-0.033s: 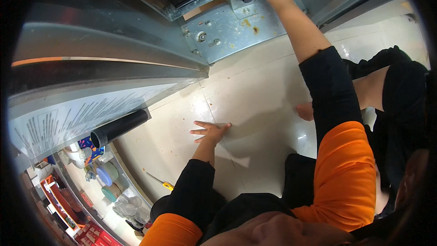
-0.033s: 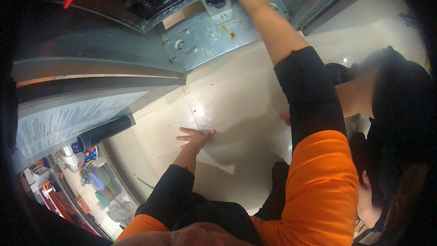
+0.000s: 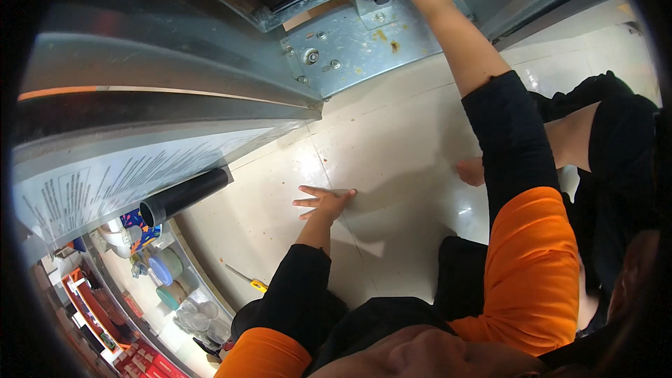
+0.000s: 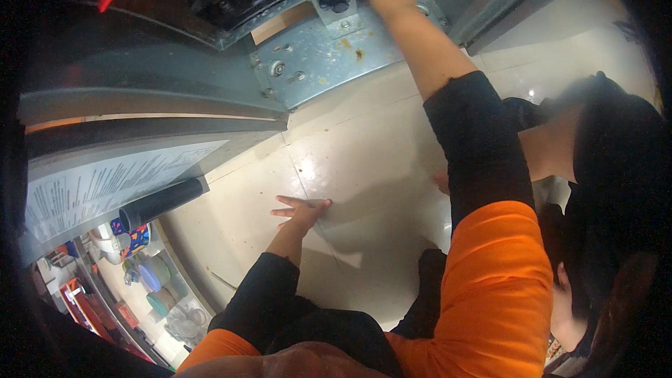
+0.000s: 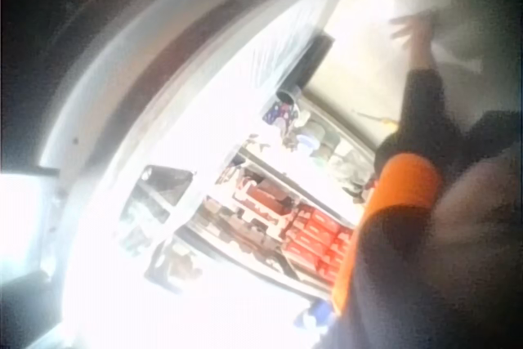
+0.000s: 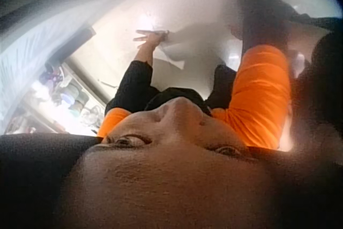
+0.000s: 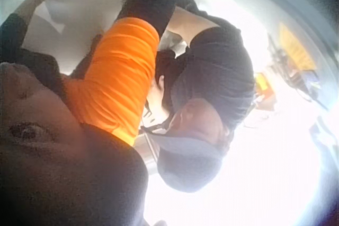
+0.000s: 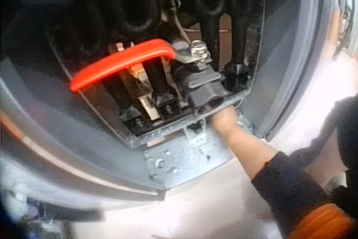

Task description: The person uses a yellow long-reach lighter to ignite the gas burner inside a commercial deep fryer. They walk to the fryer, ignite the lighter, and hold the flame to the burner while a coworker adjusts internal components. The person repeatedly ignites the lighter to assist the lighting process.

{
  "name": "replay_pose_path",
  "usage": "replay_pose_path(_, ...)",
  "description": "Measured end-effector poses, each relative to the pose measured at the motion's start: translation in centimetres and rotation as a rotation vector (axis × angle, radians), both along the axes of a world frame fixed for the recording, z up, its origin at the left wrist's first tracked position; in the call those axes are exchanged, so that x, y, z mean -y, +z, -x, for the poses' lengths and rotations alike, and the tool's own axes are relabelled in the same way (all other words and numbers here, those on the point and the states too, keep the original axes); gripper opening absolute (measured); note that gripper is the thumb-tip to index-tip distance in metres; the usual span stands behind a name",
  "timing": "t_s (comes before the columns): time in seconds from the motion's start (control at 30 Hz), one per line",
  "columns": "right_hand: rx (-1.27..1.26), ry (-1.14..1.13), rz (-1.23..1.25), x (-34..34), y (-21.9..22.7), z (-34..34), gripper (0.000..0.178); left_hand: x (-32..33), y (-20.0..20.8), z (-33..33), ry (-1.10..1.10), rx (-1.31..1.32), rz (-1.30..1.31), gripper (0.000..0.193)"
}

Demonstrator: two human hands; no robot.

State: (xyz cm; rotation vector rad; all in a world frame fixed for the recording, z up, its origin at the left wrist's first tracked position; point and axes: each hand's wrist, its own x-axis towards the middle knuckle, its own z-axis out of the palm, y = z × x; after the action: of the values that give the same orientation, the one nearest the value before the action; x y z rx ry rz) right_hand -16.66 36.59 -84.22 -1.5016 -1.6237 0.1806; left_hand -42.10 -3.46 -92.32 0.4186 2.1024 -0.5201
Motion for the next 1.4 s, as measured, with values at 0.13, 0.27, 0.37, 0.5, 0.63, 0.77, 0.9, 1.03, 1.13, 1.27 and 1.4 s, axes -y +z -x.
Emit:
replay_pose_path(0.13,0.066,0.042,-0.036,-1.3,-0.8,-0.9,0.046,-0.7,-0.5,-0.1,-0.002,-0.003,0.011,0.159)
replay_pose_path(0.27,0.318,0.125,-0.284,-3.7,-2.1,-2.0,0.038,-1.1,0.3,-0.2,0.01,0.001,0.018,0.158)
replay_pose_path(0.37,-0.669,0.307,0.179,-3.5,-1.8,-1.1,0.027,-0.8,-0.6,-0.1,-0.004,-0.026,0.048,0.158)
replay_pose_path(0.5,-1.414,0.427,0.474,-4.3,-2.1,-1.4,0.015,-0.2,-1.3,0.2,-0.02,-0.032,0.008,0.158)
replay_pose_path(0.63,-0.679,-0.017,0.245,-3.8,-2.8,-0.5,0.026,-0.1,-1.8,0.0,-0.013,-0.044,0.018,0.159)
replay_pose_path(0.77,0.099,-0.098,-0.115,-3.8,-3.9,-0.6,0.035,-0.2,-1.4,0.3,-0.018,-0.024,0.028,0.158)
replay_pose_path(0.9,-0.156,-0.091,0.09,-0.3,0.7,0.8,0.036,-0.3,-1.4,0.1,-0.012,-0.028,0.031,0.158)
replay_pose_path(1.03,0.076,-0.08,-0.008,-0.5,-0.4,-0.1,0.036,-0.1,-1.6,0.2,-0.044,-0.022,0.012,0.158)
replay_pose_path(1.13,0.279,0.029,-0.333,-2.8,-2.9,-1.7,0.035,-0.5,-0.7,0.0,-0.06,0.001,0.006,0.158)
replay_pose_path(1.27,-0.687,0.174,0.326,-2.2,-0.9,-0.2,0.021,-0.4,-0.5,0.0,-0.012,-0.001,0.002,0.158)
replay_pose_path(1.4,-1.574,0.382,0.499,-1.5,1.2,-0.6,0.017,-0.4,-1.4,0.2,-0.026,-0.002,0.022,0.157)
